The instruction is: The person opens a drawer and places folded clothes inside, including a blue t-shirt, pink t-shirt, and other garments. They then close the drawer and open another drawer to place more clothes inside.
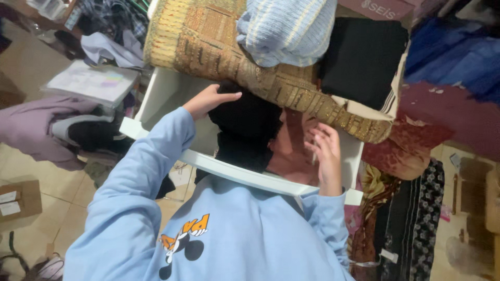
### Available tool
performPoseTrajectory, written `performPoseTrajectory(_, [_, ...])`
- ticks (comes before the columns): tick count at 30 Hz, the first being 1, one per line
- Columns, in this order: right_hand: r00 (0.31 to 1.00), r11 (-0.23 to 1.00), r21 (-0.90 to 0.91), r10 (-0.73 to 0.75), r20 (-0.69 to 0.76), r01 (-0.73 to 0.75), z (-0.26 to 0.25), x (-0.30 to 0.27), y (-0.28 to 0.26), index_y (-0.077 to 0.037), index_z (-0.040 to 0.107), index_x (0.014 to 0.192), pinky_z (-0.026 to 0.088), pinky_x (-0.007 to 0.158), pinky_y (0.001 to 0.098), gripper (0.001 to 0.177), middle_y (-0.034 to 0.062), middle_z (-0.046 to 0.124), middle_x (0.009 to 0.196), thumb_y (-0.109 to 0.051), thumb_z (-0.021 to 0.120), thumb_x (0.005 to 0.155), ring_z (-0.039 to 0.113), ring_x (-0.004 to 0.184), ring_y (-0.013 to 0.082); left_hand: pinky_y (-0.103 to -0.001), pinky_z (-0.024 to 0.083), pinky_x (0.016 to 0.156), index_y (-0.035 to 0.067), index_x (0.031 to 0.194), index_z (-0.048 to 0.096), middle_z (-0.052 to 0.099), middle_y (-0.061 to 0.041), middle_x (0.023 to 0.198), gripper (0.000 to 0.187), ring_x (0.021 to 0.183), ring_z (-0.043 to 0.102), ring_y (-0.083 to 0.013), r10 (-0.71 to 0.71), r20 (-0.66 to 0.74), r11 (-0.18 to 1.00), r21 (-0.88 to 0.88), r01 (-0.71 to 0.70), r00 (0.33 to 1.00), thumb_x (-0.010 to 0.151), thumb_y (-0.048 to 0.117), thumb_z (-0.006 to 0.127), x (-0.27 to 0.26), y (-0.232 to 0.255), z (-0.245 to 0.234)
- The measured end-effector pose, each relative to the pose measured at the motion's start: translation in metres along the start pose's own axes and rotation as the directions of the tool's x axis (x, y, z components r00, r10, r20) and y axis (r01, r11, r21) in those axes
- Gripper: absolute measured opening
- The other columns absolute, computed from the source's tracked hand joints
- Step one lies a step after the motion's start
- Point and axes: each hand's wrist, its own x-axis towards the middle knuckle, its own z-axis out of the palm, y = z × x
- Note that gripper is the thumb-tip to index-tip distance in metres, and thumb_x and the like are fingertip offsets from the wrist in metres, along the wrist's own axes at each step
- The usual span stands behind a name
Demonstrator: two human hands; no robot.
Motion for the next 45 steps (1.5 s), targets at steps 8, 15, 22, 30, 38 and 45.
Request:
performPoseTrajectory(8, [0.998, 0.999, -0.053, -0.001, 0.059, 0.004, -0.004, 0.004, 0.011, -0.003, 0.052, 0.137, 0.057, 0.093, 0.0353, 0.035, 0.0144, 0.063, 0.127, -0.013, 0.055, 0.103, 0.066, 0.117, 0.0233, -0.035, 0.053, 0.095, -0.005, 0.131, 0.064, 0.071, -0.014, 0.13, 0.074, 0.116, 0.066, -0.0249, -0.169, 0.279, 0.968, -0.131, 0.212, 0.945, 0.08, 0.047, 0.079, 0.043, -0.053, 0.023])
performPoseTrajectory(15, [0.997, 0.984, -0.178, -0.019, 0.07, 0.031, 0.0, 0.004, 0.016, -0.004, 0.056, 0.132, 0.057, 0.092, 0.0326, 0.029, 0.0117, 0.065, 0.124, -0.012, 0.054, 0.104, 0.066, 0.115, 0.0208, -0.038, 0.045, 0.106, -0.005, 0.13, 0.064, 0.066, -0.021, 0.137, 0.074, 0.126, 0.062, -0.033, -0.178, 0.228, 0.94, 0.327, 0.096, 0.957, 0.086, 0.053, 0.07, 0.104, -0.129, 0.039])
performPoseTrajectory(22, [0.997, 0.975, -0.217, -0.043, 0.068, 0.057, -0.001, 0.004, 0.03, -0.006, 0.058, 0.131, 0.055, 0.09, 0.0306, 0.03, 0.0093, 0.065, 0.121, -0.016, 0.058, 0.103, 0.065, 0.113, 0.0183, -0.051, 0.046, 0.105, -0.012, 0.153, 0.03, 0.051, -0.04, 0.138, 0.09, 0.124, 0.054, -0.0514, 0.381, 0.07, 0.543, 0.79, -0.284, 0.922, 0.091, 0.04, 0.069, 0.064, -0.094, 0.066])
performPoseTrajectory(30, [0.994, 0.967, -0.233, -0.091, 0.066, 0.104, 0.013, 0.008, 0.024, -0.006, 0.058, 0.13, 0.055, 0.091, 0.0302, 0.029, 0.0059, 0.063, 0.123, -0.017, 0.06, 0.103, 0.062, 0.114, 0.0146, -0.061, 0.037, 0.111, 0.035, 0.155, 0.04, 0.032, -0.021, 0.16, 0.077, 0.148, 0.032, -0.043, 0.27, 0.704, 0.082, 0.662, -0.745, 0.656, 0.086, 0.033, 0.076, 0.0, -0.044, 0.097])
performPoseTrajectory(38, [0.903, 0.778, -0.46, -0.346, 0.254, 0.428, 0.092, 0.015, -0.065, -0.006, 0.06, 0.131, 0.053, 0.103, 0.0315, 0.031, 0.0075, 0.065, 0.12, -0.007, 0.067, 0.101, 0.065, 0.114, 0.0187, -0.06, 0.032, 0.115, 0.028, 0.151, 0.044, 0.031, -0.015, 0.163, 0.072, 0.148, 0.032, -0.0389, 0.318, 0.739, 0.088, 0.601, -0.794, 0.594, 0.086, 0.035, 0.075, -0.031, -0.017, 0.077])
performPoseTrajectory(45, [0.685, 0.22, -0.791, -0.66, 0.31, 0.571, 0.133, 0.075, -0.129, -0.013, 0.042, 0.154, 0.049, 0.117, 0.047, 0.086, 0.0165, 0.038, 0.148, -0.014, 0.092, 0.084, 0.049, 0.14, 0.0367, -0.051, 0.039, 0.112, 0.012, 0.149, 0.047, 0.046, -0.022, 0.152, 0.071, 0.139, 0.043, -0.0408, 0.497, 0.534, 0.293, 0.638, -0.712, 0.684, 0.088, 0.036, 0.073, -0.08, -0.007, 0.0])
